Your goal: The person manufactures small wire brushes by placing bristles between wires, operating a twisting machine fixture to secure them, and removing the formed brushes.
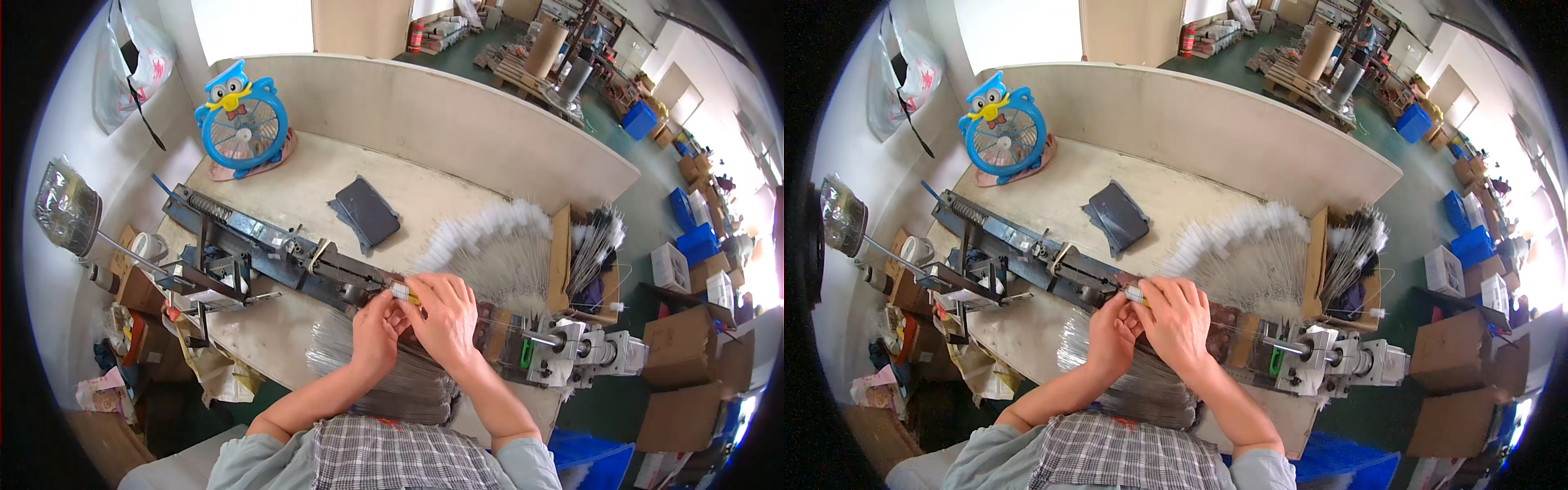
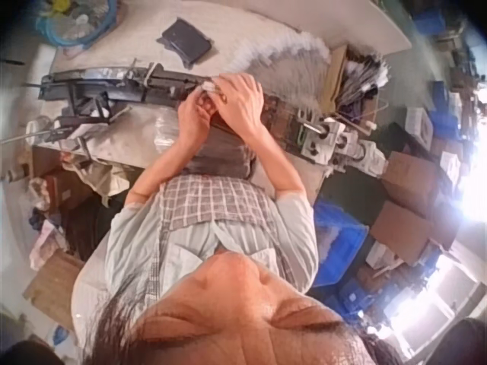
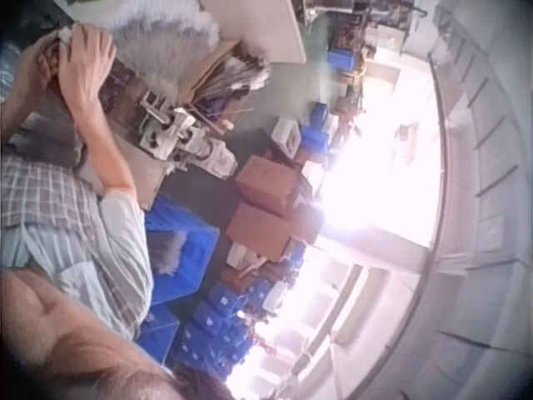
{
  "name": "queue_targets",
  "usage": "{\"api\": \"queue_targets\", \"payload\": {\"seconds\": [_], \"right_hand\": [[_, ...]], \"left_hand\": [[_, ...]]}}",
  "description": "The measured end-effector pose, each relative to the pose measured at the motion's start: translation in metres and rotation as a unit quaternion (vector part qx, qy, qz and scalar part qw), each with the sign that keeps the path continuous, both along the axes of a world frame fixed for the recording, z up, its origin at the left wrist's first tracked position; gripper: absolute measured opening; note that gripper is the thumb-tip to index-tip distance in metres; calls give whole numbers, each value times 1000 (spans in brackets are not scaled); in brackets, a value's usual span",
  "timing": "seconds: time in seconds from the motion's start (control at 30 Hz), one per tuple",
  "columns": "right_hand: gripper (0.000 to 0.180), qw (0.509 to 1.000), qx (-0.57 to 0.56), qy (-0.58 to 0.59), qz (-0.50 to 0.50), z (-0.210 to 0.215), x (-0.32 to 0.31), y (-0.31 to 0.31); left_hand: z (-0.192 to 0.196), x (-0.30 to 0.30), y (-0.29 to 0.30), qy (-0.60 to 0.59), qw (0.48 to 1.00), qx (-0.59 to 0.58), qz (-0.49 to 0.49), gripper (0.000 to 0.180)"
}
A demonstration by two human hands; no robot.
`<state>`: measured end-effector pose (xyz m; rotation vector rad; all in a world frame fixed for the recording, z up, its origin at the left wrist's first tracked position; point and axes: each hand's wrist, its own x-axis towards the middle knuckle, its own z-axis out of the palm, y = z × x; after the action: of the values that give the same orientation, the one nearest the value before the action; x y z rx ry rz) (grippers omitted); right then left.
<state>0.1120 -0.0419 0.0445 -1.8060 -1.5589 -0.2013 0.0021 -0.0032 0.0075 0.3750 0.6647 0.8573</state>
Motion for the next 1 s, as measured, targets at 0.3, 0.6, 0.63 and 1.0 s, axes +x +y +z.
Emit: {"api": "queue_targets", "payload": {"seconds": [0.3,0.6,0.63,1.0], "right_hand": [[23,997,31,-22,64,-5,12,-7],[26,996,-9,-15,86,8,8,-5],[26,996,-9,-17,87,7,9,-5],[24,997,-6,-23,70,6,12,-12]], "left_hand": [[-4,1,-2,5,997,64,33,11],[-6,1,-1,11,998,61,24,10],[-8,-1,-1,0,998,50,24,10],[1,0,-2,-22,999,14,22,4]]}}
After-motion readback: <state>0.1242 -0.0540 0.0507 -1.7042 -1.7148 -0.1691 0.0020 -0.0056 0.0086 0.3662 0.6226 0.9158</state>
